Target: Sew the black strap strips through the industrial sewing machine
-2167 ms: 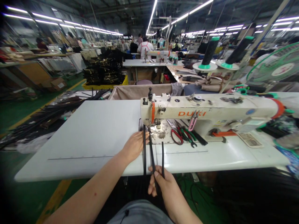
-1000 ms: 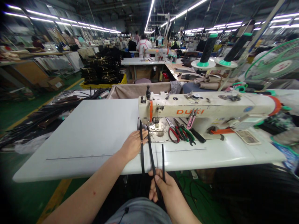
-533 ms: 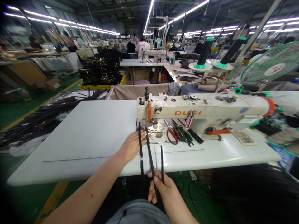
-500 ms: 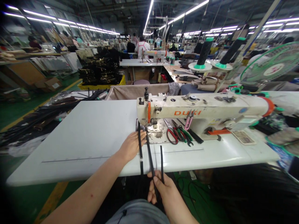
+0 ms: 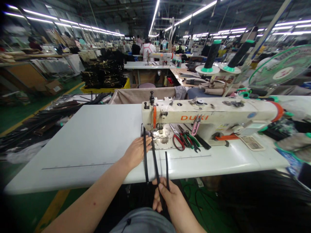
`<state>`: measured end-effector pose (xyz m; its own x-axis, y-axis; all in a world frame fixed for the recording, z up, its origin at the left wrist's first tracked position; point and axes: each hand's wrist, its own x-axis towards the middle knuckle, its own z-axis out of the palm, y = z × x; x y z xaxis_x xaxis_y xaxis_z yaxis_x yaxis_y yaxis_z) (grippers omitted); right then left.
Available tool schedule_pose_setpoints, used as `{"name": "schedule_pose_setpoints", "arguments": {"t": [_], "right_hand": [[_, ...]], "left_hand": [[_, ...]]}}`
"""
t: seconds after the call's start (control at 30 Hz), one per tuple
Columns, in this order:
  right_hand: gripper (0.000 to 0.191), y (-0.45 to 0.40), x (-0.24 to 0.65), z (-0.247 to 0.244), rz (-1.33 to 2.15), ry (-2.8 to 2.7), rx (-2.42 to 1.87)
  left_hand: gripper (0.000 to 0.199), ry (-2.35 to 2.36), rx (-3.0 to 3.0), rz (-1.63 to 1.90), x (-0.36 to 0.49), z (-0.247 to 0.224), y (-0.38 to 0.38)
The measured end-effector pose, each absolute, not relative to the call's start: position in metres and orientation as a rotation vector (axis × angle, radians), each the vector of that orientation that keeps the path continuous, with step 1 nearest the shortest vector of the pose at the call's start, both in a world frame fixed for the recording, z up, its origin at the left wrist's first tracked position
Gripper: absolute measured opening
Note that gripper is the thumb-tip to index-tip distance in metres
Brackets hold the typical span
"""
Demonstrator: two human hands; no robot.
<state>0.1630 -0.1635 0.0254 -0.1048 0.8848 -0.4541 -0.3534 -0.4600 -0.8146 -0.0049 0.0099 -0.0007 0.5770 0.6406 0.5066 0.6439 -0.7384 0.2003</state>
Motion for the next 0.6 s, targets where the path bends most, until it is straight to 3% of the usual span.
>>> {"name": "schedule_pose_setpoints", "arguments": {"t": [0.6], "right_hand": [[0.043,-0.1627,0.1615,0.0292,1.7,-0.691,-1.273]], "left_hand": [[0.035,-1.162,-2.81,-0.879,-0.0063,-0.0016,0.0098]]}}
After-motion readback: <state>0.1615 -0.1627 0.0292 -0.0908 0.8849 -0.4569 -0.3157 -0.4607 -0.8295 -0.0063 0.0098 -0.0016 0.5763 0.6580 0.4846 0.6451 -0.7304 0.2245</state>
